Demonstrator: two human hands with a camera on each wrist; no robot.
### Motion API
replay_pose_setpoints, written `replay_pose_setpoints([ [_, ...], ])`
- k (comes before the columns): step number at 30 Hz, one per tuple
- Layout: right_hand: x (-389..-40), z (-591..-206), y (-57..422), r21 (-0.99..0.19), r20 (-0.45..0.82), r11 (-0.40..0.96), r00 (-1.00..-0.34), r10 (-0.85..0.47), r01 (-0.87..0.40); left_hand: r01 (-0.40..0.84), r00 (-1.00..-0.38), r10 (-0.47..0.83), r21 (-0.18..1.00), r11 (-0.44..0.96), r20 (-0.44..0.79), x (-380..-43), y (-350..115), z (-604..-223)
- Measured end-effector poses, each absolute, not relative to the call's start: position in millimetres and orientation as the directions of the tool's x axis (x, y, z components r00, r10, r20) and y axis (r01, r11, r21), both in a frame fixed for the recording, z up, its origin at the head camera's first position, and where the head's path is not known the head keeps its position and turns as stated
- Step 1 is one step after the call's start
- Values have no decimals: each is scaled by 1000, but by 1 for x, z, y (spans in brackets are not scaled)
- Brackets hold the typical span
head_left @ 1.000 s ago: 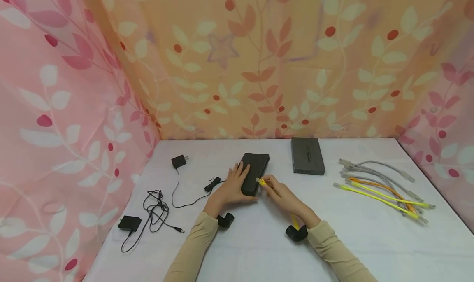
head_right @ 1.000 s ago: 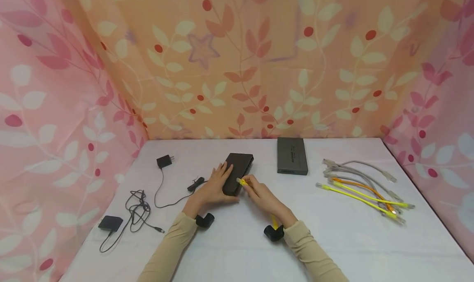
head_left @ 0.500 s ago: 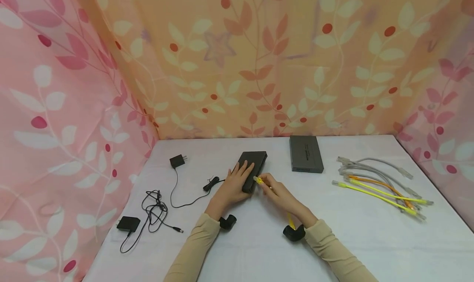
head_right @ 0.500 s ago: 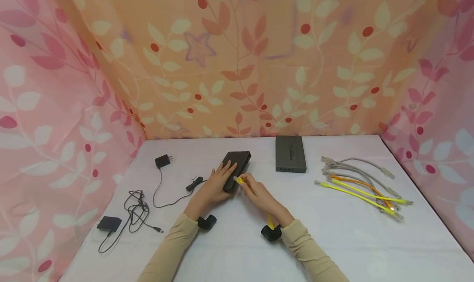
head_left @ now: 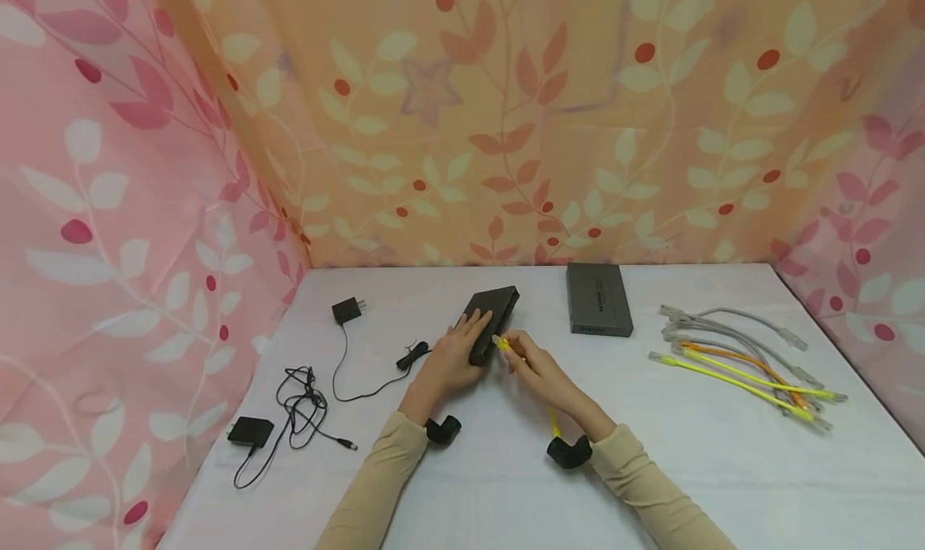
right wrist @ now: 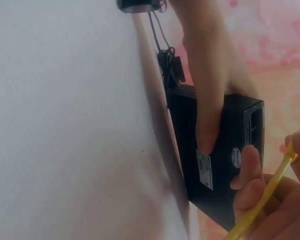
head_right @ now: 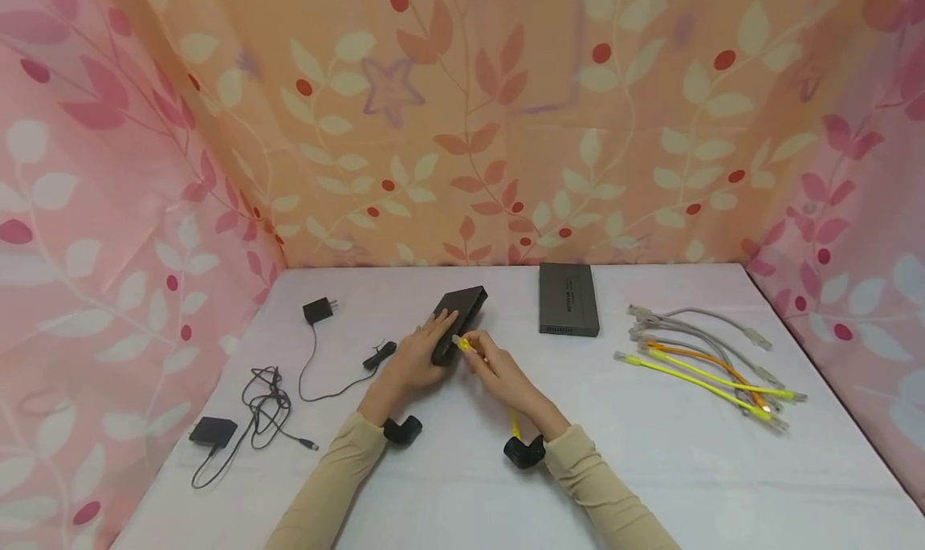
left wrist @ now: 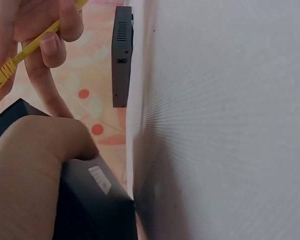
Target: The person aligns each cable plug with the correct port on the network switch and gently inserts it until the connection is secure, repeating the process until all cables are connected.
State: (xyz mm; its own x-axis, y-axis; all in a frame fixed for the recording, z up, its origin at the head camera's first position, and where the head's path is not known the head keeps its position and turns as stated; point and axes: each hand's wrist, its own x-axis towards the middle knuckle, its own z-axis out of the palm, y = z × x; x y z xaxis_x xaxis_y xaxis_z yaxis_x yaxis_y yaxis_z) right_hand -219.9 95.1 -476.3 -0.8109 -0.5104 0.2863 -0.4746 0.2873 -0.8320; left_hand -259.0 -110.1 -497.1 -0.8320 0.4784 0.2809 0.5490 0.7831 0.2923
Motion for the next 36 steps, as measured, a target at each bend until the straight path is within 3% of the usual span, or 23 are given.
replay_pose_setpoints([
  [5, -223, -467, 94, -821, 250, 343, -828, -502, -457, 552, -825, 455, 308, 775, 335, -262, -114, -502],
  [15, -233, -462, 99, -763, 336, 388, -830, -445, -517, 561, -811, 409, 358, 746, 419, -265, -117, -502],
  [26, -232, -449, 100, -704, 405, 444, -826, -391, -555, 675, -710, 385, 415, 610, 590, -269, -125, -505],
  [30, -231, -444, 94, -695, 411, 448, -822, -394, -562, 724, -674, 422, 429, 540, 606, -273, -129, -508],
  [36, -227, -434, 84, -695, 388, 470, -834, -393, -544, 741, -668, 460, 472, 477, 585, -274, -131, -507],
])
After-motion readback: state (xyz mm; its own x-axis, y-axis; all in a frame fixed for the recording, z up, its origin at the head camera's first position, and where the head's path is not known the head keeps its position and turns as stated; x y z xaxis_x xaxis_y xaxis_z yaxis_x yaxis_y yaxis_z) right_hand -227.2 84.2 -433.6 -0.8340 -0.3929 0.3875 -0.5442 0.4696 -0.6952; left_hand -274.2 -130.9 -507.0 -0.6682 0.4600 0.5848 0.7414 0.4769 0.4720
